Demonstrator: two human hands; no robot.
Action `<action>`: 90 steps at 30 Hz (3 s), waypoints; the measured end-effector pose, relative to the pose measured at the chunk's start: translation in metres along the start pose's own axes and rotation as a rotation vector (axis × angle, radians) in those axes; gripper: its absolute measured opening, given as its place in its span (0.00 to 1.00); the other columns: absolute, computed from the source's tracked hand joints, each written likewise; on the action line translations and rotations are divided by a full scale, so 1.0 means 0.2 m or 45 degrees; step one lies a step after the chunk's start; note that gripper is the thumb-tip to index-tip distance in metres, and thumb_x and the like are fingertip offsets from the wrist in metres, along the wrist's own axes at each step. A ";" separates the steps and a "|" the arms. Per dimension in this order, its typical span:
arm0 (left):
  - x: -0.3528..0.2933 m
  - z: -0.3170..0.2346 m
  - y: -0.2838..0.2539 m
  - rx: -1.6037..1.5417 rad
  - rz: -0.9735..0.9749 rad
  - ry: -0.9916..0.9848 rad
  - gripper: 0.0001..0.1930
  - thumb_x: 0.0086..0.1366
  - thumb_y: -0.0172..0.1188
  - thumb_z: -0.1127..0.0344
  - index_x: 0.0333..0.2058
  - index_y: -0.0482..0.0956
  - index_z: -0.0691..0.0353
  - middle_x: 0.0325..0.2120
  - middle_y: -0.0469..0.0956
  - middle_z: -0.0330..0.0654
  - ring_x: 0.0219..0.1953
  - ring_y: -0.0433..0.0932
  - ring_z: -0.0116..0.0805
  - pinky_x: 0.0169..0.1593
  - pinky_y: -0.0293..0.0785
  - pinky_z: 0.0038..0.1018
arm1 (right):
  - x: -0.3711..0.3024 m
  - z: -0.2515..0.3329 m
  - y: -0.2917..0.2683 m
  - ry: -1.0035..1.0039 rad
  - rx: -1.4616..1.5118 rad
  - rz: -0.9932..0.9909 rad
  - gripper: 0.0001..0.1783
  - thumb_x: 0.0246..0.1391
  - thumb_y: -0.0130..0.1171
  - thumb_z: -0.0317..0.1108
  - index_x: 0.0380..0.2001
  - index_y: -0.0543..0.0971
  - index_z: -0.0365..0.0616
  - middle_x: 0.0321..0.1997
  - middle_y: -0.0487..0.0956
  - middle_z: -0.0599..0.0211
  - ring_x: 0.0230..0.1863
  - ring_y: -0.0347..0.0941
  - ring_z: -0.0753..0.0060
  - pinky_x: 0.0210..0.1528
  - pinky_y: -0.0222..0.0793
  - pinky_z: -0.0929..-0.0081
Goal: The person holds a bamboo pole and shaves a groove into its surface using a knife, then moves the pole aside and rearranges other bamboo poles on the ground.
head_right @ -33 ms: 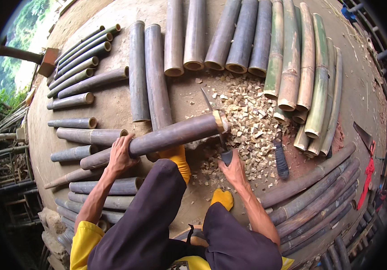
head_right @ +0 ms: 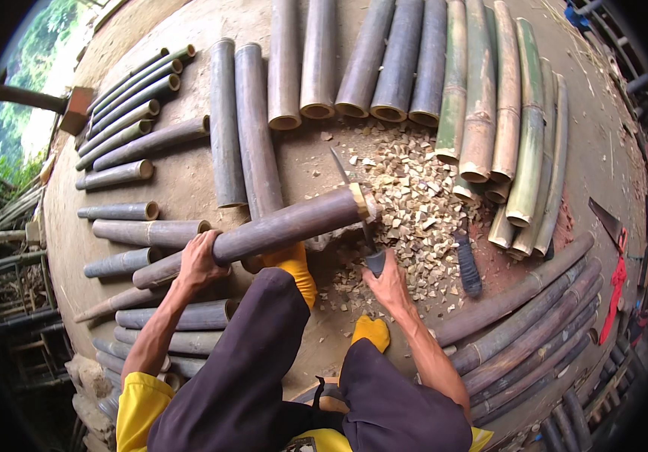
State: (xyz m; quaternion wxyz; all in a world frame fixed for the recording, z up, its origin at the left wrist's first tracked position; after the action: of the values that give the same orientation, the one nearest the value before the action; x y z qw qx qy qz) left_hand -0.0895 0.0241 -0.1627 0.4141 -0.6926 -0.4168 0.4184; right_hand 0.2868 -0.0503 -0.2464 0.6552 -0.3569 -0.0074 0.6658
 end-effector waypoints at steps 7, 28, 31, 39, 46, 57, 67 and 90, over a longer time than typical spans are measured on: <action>0.05 0.01 -1.21 -0.358 -0.878 0.049 0.15 0.58 0.56 0.67 0.42 0.75 0.70 0.31 0.78 0.42 0.39 0.77 0.32 0.48 0.71 0.26 | -0.08 0.00 -0.15 -0.159 0.142 -0.123 0.22 0.49 0.60 0.36 0.41 0.64 0.37 0.28 0.77 0.50 0.29 0.78 0.52 0.29 0.73 0.63; 0.24 -0.66 -0.69 -1.893 -1.143 0.038 0.29 0.58 0.49 0.57 0.49 0.64 0.79 0.44 0.70 0.56 0.49 0.71 0.47 0.57 0.66 0.40 | 0.02 0.09 -0.12 -0.442 -0.070 -0.194 0.14 0.53 0.57 0.32 0.34 0.64 0.37 0.24 0.75 0.53 0.19 0.75 0.65 0.16 0.77 0.76; 0.22 -0.61 -0.72 -1.813 -1.217 0.081 0.29 0.58 0.49 0.57 0.50 0.63 0.78 0.44 0.70 0.57 0.49 0.71 0.47 0.57 0.65 0.41 | 0.07 0.02 -0.08 -0.069 0.111 0.101 0.19 0.51 0.60 0.34 0.38 0.65 0.33 0.24 0.76 0.54 0.22 0.77 0.60 0.19 0.77 0.73; 0.24 -0.56 -0.72 -1.868 -1.140 0.269 0.30 0.55 0.49 0.57 0.52 0.59 0.72 0.44 0.68 0.56 0.49 0.69 0.49 0.59 0.60 0.45 | -0.04 0.32 -0.23 -0.718 0.449 -0.312 0.16 0.49 0.62 0.32 0.36 0.67 0.36 0.23 0.76 0.63 0.22 0.76 0.68 0.22 0.75 0.75; 0.22 -0.55 -0.72 -1.790 -1.148 0.329 0.35 0.49 0.52 0.54 0.53 0.58 0.70 0.42 0.66 0.53 0.47 0.68 0.47 0.57 0.61 0.46 | 0.02 0.21 -0.18 -0.320 0.168 0.008 0.22 0.47 0.62 0.35 0.40 0.68 0.31 0.26 0.77 0.53 0.24 0.78 0.61 0.23 0.77 0.73; 0.22 -0.51 -0.72 -1.851 -1.009 0.455 0.43 0.42 0.58 0.53 0.56 0.55 0.69 0.42 0.66 0.53 0.47 0.70 0.50 0.58 0.62 0.45 | 0.06 0.08 -0.12 -0.240 0.081 0.041 0.18 0.46 0.61 0.29 0.38 0.68 0.32 0.26 0.78 0.52 0.25 0.79 0.60 0.24 0.79 0.73; 0.24 -0.54 -0.81 -1.861 -1.284 -0.043 0.34 0.53 0.55 0.53 0.50 0.63 0.78 0.47 0.68 0.61 0.50 0.70 0.50 0.55 0.66 0.42 | 0.13 -0.05 -0.11 -0.161 -0.099 0.088 0.20 0.48 0.60 0.31 0.41 0.67 0.32 0.30 0.78 0.48 0.24 0.78 0.59 0.23 0.79 0.74; 0.17 -0.41 -0.76 -2.046 -1.073 0.526 0.38 0.42 0.61 0.54 0.52 0.60 0.63 0.40 0.66 0.48 0.43 0.68 0.42 0.55 0.61 0.43 | 0.14 0.11 -0.10 -0.342 -0.068 -0.069 0.15 0.46 0.59 0.27 0.34 0.65 0.35 0.24 0.77 0.54 0.20 0.77 0.63 0.18 0.75 0.74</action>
State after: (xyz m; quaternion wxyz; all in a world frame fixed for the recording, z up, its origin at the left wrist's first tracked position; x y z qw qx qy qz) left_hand -0.0386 0.0839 -0.0061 -0.0061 -0.6238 -0.7164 -0.3123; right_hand 0.2974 -0.0126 -0.2336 0.6563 -0.2815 -0.1224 0.6892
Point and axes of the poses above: each hand's wrist, its own x-axis towards the middle knuckle, its own y-axis out of the palm, z = x × y, the point moved 6 cm from there along x, towards the middle knuckle
